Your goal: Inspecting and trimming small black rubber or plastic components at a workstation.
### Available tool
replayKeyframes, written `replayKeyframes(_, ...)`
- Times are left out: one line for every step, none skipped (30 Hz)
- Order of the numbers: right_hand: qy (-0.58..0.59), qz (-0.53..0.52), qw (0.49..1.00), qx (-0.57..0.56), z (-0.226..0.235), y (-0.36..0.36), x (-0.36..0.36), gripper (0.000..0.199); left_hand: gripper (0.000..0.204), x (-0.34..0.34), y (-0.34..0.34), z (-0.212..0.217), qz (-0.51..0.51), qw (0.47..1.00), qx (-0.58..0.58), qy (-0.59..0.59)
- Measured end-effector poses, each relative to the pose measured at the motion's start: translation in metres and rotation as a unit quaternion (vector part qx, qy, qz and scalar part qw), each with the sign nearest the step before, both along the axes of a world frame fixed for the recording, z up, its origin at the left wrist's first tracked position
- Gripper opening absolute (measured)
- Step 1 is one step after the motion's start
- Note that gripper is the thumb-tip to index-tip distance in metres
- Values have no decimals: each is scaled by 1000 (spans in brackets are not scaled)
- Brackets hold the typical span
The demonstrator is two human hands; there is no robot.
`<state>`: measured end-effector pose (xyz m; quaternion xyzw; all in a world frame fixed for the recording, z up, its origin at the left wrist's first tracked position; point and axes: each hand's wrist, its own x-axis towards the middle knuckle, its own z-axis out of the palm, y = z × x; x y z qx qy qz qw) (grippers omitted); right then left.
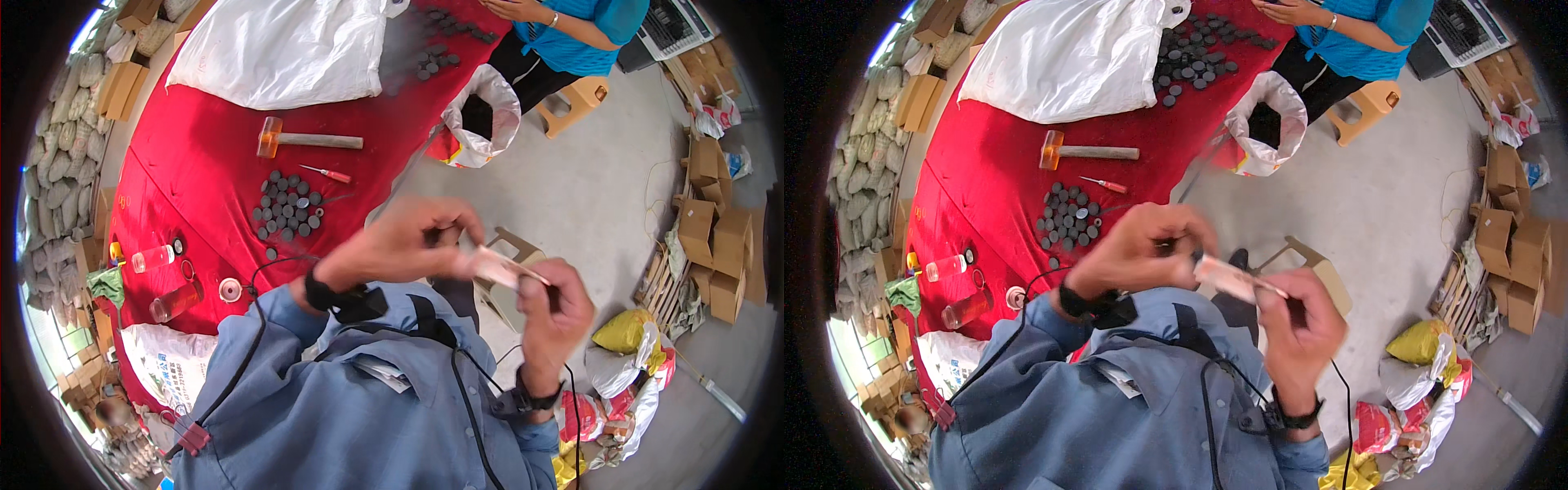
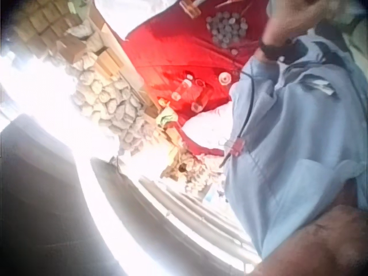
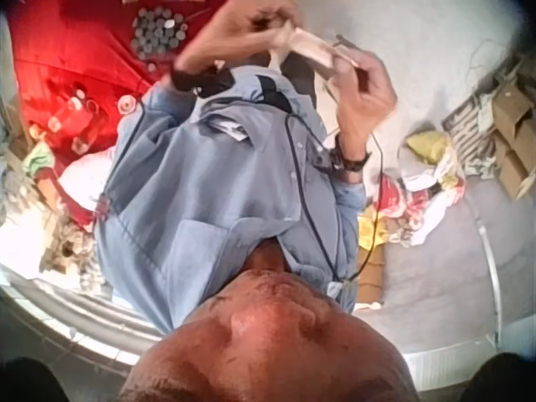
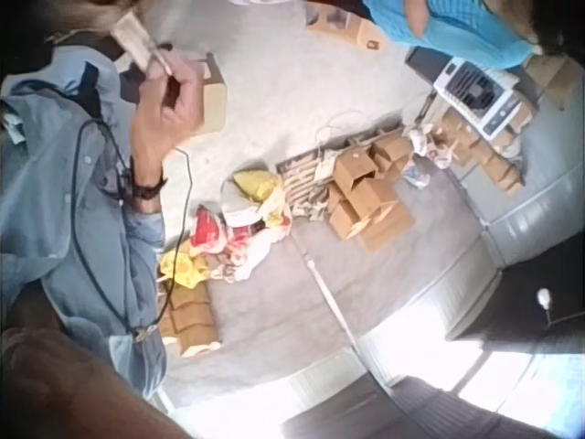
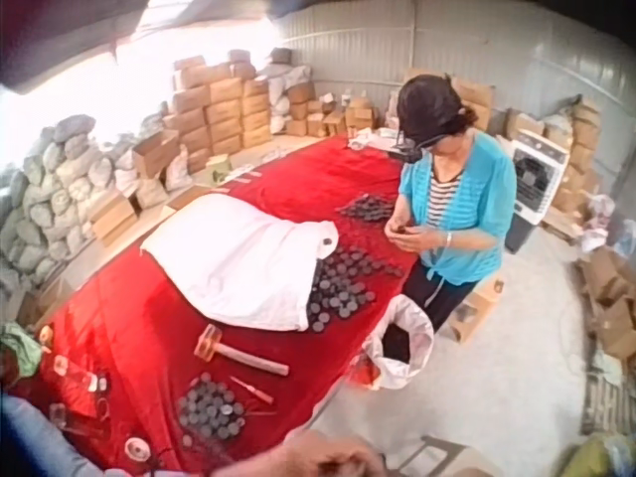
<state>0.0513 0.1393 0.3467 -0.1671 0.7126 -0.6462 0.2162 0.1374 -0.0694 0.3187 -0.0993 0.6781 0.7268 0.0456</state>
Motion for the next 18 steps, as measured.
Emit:
replayKeyframes(30, 10, 999, -18, 14, 2, 1, 7, 38, 11, -21, 17, -120, 990, 4, 70)
replayKeyframes(65, 13, 997, -32, 27, 6, 1, 7, 45, 18, -35, 32, -242, 959, 12, 144)
replayKeyframes(64, 14, 997, -32, 34, 12, 0, 7, 46, 25, -33, 39, -267, 942, -16, 204)
replayKeyframes(126, 53, 990, -36, 38, 18, -2, 10, 47, 29, -27, 45, -293, 918, -42, 265)
replayKeyframes(187, 92, 977, -40, 43, 23, -2, 14, 40, 31, -26, 53, -340, 904, -99, 238)
replayKeyframes(187, 92, 977, -41, 50, 23, -1, 14, 40, 33, -23, 52, -341, 904, -99, 238)
replayKeyframes(176, 126, 975, -49, 57, 24, 1, 17, 36, 34, -21, 50, -375, 894, -116, 216)
replayKeyframes(166, 159, 971, -58, 60, 24, 3, 21, 31, 35, -20, 48, -409, 882, -132, 195)
replayKeyframes(176, 167, 967, -72, 59, 22, 5, 26, 31, 36, -19, 47, -409, 882, -134, 193)
replayKeyframes(176, 168, 967, -75, 58, 21, 6, 26, 28, 38, -18, 46, -415, 884, -117, 178)
replayKeyframes(180, 177, 964, -78, 57, 20, 7, 27, 27, 40, -17, 46, -421, 887, -100, 163)
replayKeyframes(188, 182, 962, -78, 58, 20, 8, 28, 27, 40, -12, 47, -423, 885, -101, 165)
replayKeyframes(190, 181, 962, -78, 58, 20, 10, 28, 26, 40, -4, 48, -431, 879, -113, 169)
replayKeyframes(197, 181, 960, -76, 57, 20, 12, 30, 24, 41, 0, 50, -438, 874, -126, 172)
replayKeyframes(204, 180, 959, -74, 57, 21, 14, 32, 24, 41, 0, 51, -440, 872, -127, 173)
replayKeyframes(206, 178, 959, -75, 58, 20, 14, 32, 25, 42, 1, 52, -434, 869, -180, 157)
replayKeyframes(214, 178, 958, -63, 60, 19, 14, 32, 29, 42, 0, 53, -427, 863, -232, 140)
replayKeyframes(223, 177, 957, -51, 63, 18, 15, 33, 29, 42, -1, 56, -429, 861, -234, 143)
